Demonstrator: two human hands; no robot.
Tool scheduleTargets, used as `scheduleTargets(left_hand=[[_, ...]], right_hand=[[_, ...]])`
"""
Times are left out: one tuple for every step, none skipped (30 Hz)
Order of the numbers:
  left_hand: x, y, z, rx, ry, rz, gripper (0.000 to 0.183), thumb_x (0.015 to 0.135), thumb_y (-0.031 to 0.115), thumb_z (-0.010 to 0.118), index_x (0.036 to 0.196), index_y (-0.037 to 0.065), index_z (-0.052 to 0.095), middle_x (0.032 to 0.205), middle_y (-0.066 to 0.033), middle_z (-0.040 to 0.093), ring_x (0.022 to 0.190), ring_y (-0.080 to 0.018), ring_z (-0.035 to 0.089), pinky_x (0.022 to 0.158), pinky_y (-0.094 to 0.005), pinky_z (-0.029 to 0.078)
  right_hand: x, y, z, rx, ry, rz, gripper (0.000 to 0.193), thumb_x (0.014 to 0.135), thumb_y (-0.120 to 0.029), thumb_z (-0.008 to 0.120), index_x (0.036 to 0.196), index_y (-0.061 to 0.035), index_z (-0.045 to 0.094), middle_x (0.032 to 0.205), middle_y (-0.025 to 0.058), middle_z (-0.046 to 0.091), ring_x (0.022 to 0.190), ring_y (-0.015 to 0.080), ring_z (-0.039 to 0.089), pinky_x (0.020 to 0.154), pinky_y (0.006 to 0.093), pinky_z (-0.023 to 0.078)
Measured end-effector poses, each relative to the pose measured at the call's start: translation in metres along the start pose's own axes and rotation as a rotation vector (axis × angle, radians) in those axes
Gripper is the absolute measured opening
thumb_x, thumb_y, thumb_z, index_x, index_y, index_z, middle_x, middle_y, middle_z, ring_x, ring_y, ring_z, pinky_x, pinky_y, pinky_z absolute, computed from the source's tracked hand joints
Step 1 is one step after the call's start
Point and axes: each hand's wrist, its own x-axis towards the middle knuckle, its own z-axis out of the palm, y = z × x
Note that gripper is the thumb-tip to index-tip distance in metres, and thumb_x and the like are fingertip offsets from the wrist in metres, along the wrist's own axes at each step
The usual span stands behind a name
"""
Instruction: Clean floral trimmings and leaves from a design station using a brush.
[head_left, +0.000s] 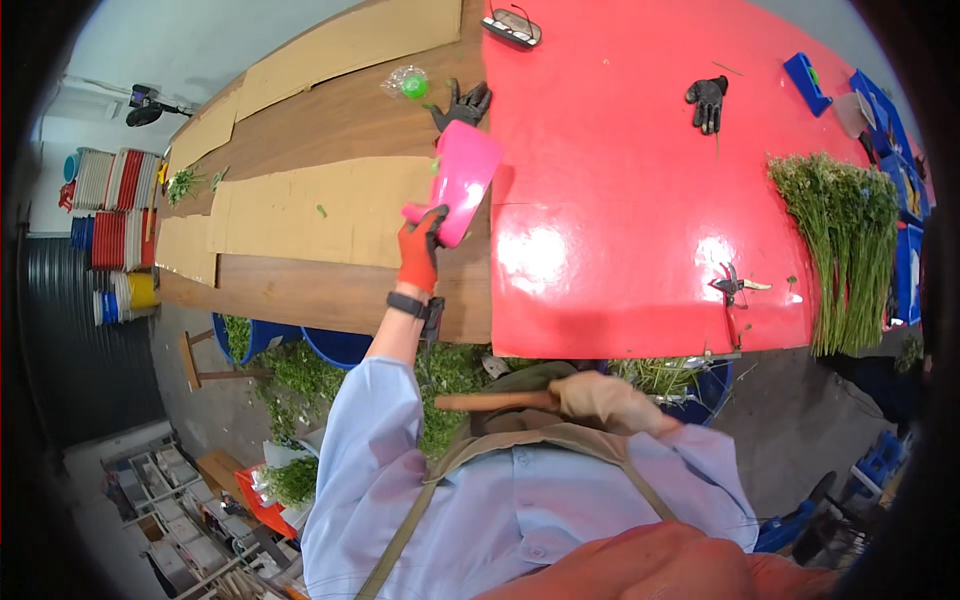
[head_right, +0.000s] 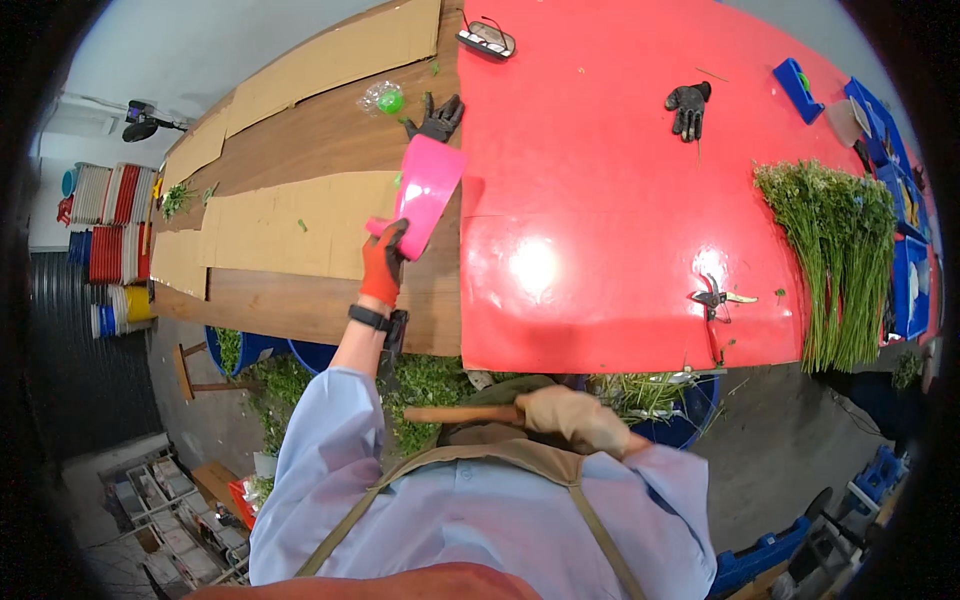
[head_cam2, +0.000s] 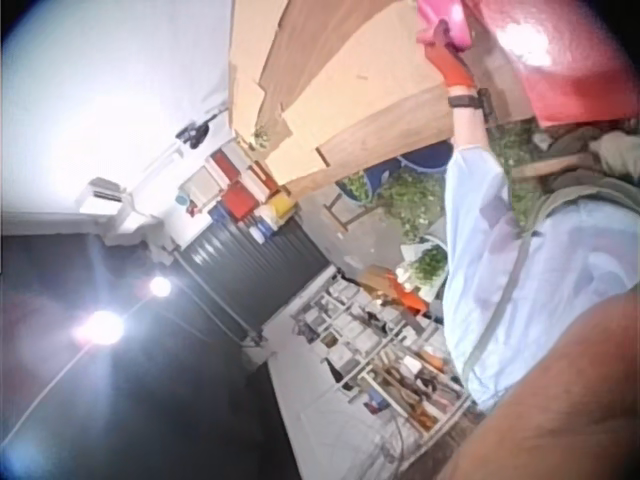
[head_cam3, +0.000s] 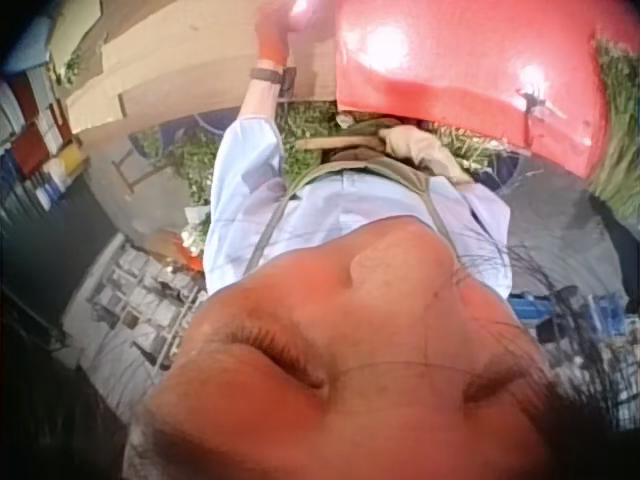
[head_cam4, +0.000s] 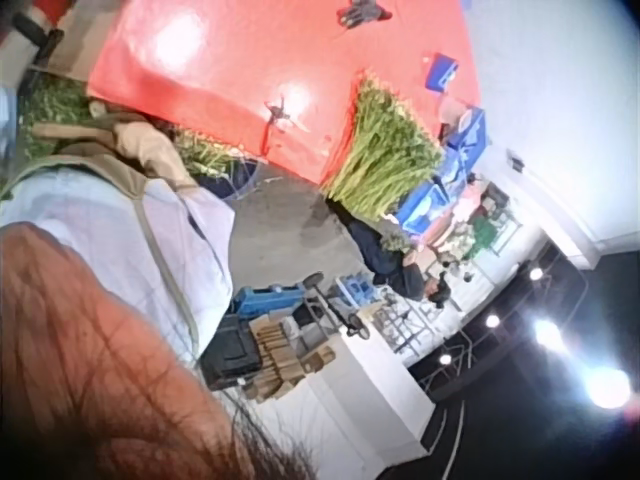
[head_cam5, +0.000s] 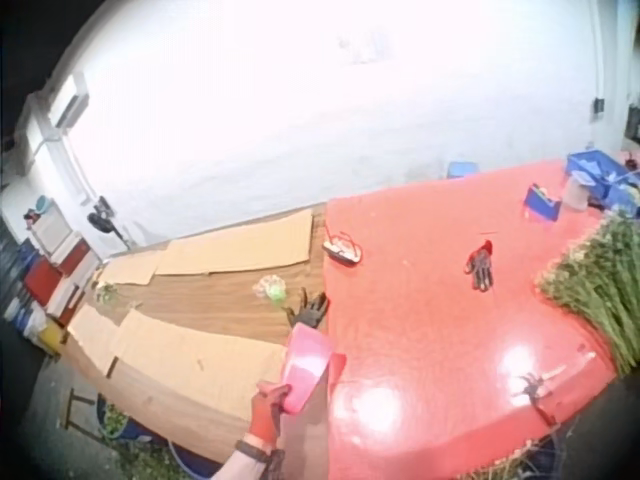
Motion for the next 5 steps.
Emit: scheduleTargets(left_hand=[[0.008, 0.004, 0.015, 0.030, -0.004, 0.048, 0.028, 0.092, 0.023, 0.090, 0.110, 0.007, 0.076, 0.091, 0.0007, 0.073, 0.072, -0.0112, 0.065, 0.061, -0.0289, 0.046], [0.020, -0.002, 0.023, 0.067, 0.007, 0.093, 0.031, 0.091, 0.024, 0.092, 0.111, 0.006, 0.076, 0.093, 0.0001, 0.074, 0.076, -0.0113, 0.066, 0.065, -0.0293, 0.048], [0.034, -0.013, 0.028, 0.112, 0.021, 0.137, 0.034, 0.089, 0.024, 0.093, 0.113, 0.005, 0.076, 0.095, -0.0004, 0.075, 0.080, -0.0113, 0.067, 0.069, -0.0297, 0.050], [0.051, -0.026, 0.035, 0.205, 0.055, 0.177, 0.046, 0.086, 0.026, 0.096, 0.120, 0.003, 0.075, 0.106, -0.0042, 0.077, 0.095, -0.0137, 0.070, 0.086, -0.0321, 0.054], [0.076, -0.046, 0.023, 0.382, 0.131, 0.335, 0.065, 0.085, 0.029, 0.098, 0.137, 0.002, 0.069, 0.123, -0.0114, 0.077, 0.115, -0.0146, 0.068, 0.108, -0.0343, 0.050]], right_hand=[[-0.009, -0.003, 0.004, -0.013, 0.010, -0.002, 0.054, 0.107, -0.056, 0.068, 0.129, -0.0065, 0.073, 0.121, 0.0264, 0.078, 0.120, 0.0460, 0.072, 0.101, 0.0506, 0.056], [-0.017, -0.001, 0.009, 0.099, 0.104, 0.057, 0.056, 0.107, -0.058, 0.067, 0.129, -0.0067, 0.074, 0.121, 0.0263, 0.078, 0.117, 0.0446, 0.074, 0.101, 0.0512, 0.057], [-0.020, 0.004, 0.011, 0.215, 0.195, 0.111, 0.058, 0.106, -0.060, 0.067, 0.129, -0.0070, 0.074, 0.121, 0.0261, 0.079, 0.115, 0.0431, 0.075, 0.100, 0.0518, 0.058], [-0.024, 0.007, 0.006, 0.356, 0.215, 0.203, 0.057, 0.107, -0.059, 0.067, 0.130, -0.0076, 0.074, 0.128, 0.0259, 0.077, 0.120, 0.0391, 0.075, 0.104, 0.0483, 0.056], [-0.024, 0.009, 0.000, 0.479, 0.224, 0.270, 0.056, 0.107, -0.058, 0.068, 0.131, -0.0082, 0.074, 0.135, 0.0257, 0.076, 0.124, 0.0351, 0.075, 0.109, 0.0448, 0.054]])
